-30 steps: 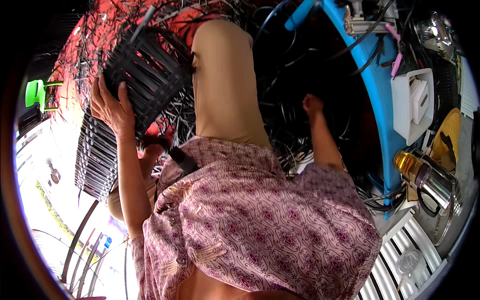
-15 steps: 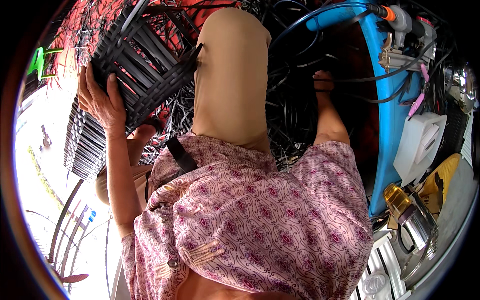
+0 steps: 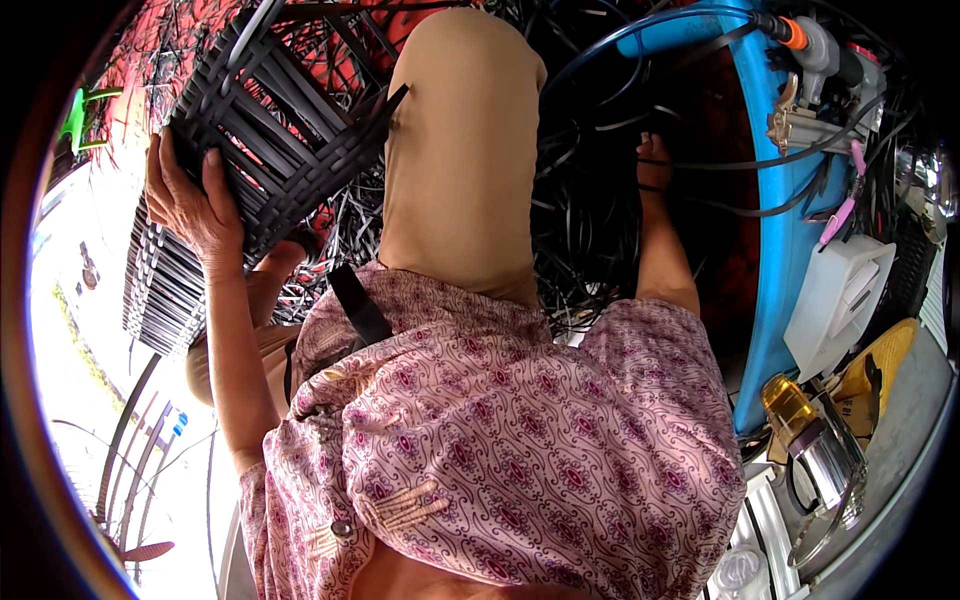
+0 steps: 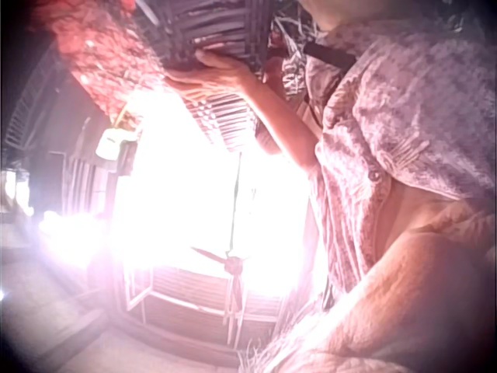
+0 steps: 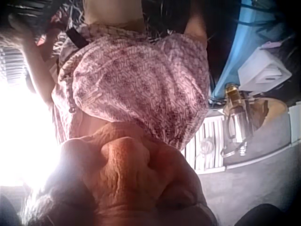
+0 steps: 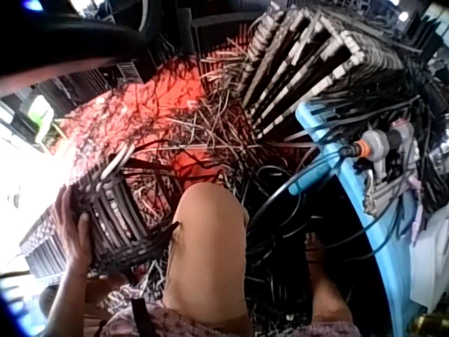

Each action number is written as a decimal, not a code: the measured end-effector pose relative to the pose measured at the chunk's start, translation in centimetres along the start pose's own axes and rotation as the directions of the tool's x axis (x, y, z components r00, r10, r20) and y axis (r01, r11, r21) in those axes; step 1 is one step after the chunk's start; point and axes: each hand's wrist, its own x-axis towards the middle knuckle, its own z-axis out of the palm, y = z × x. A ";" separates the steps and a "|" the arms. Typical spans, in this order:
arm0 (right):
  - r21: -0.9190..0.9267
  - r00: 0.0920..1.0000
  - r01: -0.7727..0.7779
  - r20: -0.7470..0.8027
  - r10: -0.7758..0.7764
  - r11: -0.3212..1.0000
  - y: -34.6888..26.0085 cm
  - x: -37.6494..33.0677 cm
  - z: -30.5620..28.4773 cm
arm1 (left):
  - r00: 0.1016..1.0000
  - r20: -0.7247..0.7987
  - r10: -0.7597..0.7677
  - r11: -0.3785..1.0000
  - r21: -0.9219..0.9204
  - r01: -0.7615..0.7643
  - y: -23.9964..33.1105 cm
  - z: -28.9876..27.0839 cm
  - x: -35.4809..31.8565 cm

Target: The person sits on the floor and weaves a black plastic basket by hand. They interlace thin black plastic strips through the vertical ribs of the basket frame, occasionally adjusting the basket's position and pulling the strips tight to secure the weave.

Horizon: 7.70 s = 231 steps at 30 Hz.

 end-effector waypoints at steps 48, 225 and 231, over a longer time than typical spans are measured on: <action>0.586 0.930 -0.148 -0.191 0.313 0.797 -12.5 -14.4 -8.8 | 0.996 -0.082 -0.042 0.999 0.030 0.045 2.7 2.1 0.5; 0.902 0.758 -0.260 0.412 -0.506 0.345 -50.5 -18.5 -12.7 | 0.880 0.473 0.027 -0.109 -0.874 0.473 7.5 -9.6 -1.3; 0.906 0.727 -0.222 0.400 -0.558 0.360 -50.6 -23.3 -5.6 | 0.792 0.608 -0.054 -0.118 -0.792 0.599 4.7 -12.2 -5.0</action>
